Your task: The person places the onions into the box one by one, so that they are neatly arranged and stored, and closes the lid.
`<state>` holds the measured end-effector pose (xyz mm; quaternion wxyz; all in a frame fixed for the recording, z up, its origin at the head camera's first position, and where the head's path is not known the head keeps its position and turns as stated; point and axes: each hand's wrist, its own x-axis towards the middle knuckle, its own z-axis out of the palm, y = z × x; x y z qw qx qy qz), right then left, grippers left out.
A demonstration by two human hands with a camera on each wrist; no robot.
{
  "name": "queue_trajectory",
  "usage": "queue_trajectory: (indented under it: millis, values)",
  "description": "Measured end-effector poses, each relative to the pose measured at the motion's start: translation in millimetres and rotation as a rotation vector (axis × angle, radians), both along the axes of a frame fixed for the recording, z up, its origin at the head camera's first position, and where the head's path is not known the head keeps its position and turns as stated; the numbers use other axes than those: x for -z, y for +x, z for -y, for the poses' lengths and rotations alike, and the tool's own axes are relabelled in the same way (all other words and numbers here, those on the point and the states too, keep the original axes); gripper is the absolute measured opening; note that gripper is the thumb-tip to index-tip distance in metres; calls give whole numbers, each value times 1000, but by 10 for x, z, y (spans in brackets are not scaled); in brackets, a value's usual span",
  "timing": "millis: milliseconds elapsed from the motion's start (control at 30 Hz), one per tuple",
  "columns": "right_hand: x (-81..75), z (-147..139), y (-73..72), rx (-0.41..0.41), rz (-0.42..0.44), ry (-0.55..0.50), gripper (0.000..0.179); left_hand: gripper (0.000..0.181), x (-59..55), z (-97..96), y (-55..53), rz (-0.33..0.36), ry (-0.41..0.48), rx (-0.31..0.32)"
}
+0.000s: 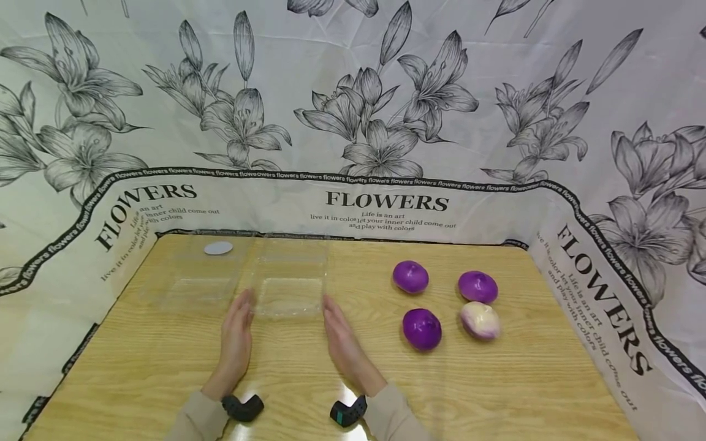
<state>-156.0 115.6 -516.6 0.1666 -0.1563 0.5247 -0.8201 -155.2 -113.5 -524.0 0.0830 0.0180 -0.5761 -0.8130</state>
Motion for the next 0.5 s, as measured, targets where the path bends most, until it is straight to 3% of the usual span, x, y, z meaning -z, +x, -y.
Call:
queue_trajectory:
  millis: [267,500]
  values:
    - [-5,17,15,24,6,32,59,48,-5,11,17,14,-54,-2]
    - [-19,-13,38,41,19,-2,59,45,-3,9,27,31,-100,8]
